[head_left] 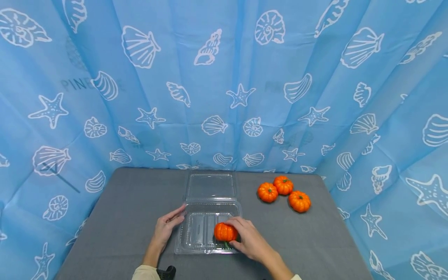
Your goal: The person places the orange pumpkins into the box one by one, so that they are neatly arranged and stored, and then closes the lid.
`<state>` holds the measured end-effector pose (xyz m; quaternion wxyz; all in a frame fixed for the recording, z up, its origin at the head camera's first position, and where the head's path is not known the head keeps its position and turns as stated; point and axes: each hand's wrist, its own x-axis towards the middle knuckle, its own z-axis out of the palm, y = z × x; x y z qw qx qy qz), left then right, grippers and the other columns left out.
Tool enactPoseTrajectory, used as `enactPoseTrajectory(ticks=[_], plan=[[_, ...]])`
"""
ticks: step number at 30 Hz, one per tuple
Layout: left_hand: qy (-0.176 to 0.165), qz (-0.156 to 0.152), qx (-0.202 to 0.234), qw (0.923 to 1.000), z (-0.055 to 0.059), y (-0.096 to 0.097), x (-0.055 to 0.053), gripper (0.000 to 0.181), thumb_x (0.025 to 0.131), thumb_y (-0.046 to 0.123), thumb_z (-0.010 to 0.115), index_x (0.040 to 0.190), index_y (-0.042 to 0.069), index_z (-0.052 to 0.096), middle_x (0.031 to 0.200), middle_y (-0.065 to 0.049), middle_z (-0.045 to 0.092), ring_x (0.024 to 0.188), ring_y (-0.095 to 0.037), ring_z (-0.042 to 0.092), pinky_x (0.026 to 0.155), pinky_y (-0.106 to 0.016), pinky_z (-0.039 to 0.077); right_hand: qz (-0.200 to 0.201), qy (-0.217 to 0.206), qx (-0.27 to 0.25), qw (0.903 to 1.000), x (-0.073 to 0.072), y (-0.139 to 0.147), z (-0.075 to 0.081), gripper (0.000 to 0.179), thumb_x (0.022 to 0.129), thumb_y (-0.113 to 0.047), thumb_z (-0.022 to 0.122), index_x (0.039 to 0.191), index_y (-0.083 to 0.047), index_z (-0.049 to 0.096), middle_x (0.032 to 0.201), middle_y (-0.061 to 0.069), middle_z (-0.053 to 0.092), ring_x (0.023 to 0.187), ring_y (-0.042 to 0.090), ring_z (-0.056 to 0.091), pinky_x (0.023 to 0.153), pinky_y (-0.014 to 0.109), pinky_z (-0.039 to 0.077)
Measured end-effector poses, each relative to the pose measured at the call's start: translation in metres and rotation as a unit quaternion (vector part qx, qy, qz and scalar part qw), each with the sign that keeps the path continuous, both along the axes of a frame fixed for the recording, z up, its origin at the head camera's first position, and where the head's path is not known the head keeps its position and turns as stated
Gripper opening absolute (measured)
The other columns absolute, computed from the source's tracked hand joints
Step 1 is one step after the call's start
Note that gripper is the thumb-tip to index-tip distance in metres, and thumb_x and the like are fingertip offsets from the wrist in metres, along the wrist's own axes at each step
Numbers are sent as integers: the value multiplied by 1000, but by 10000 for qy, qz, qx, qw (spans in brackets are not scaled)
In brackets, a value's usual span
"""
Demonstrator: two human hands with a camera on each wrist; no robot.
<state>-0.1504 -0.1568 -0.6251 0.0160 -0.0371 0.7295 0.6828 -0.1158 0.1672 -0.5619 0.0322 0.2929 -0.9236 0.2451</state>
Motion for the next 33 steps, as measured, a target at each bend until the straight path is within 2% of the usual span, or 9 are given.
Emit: enactPoseTrajectory(ticks=[5, 11, 18, 25, 29, 33], plan=[[41, -30, 47, 10000, -1, -1, 1, 42, 95, 10, 69, 137, 9, 65, 144, -9, 62, 122, -4, 66, 95, -9, 49, 6, -99, 3, 10000, 1, -1, 2, 61, 80, -32, 87, 133, -20, 60, 130, -7, 64, 115, 13, 61, 98, 41, 49], [-27, 12, -13, 10000, -2, -3, 2, 43, 95, 14, 71, 138, 12, 65, 144, -6, 62, 124, -2, 64, 96, -8, 47, 26, -136, -80, 9999, 0, -2, 5, 57, 84, -37, 83, 134, -19, 59, 129, -7, 63, 113, 12, 61, 97, 41, 49], [-174, 23, -49, 9998, 0, -2, 4, 44, 95, 18, 71, 138, 14, 65, 146, -1, 61, 133, -12, 60, 98, -8, 46, 59, -63, -58, 9999, 0, -2, 8, 52, 86, -32, 82, 132, -19, 62, 126, -6, 64, 112, 15, 62, 96, 42, 51], [-131, -23, -76, 9999, 0, -2, 2, 44, 95, 18, 72, 138, 14, 65, 146, -1, 61, 129, -3, 60, 99, -7, 45, 68, 251, -194, 9995, 0, -2, 4, 50, 80, -28, 87, 124, -19, 64, 125, -5, 65, 114, 15, 63, 95, 41, 52], [-129, -56, -5, 9999, 1, -2, 2, 44, 95, 17, 71, 139, 13, 65, 147, -3, 60, 128, 0, 60, 98, -7, 46, 0, 111, -125, 9999, 0, -3, 5, 51, 78, -32, 88, 122, -20, 64, 126, -5, 63, 112, 16, 62, 94, 41, 52], [-116, -51, -26, 9999, 1, -1, 2, 44, 95, 18, 71, 139, 12, 65, 147, -4, 60, 126, 3, 60, 97, -6, 46, -31, -18, -53, 10000, 0, -3, 7, 52, 81, -34, 86, 125, -20, 63, 126, -5, 62, 111, 15, 61, 94, 41, 52]])
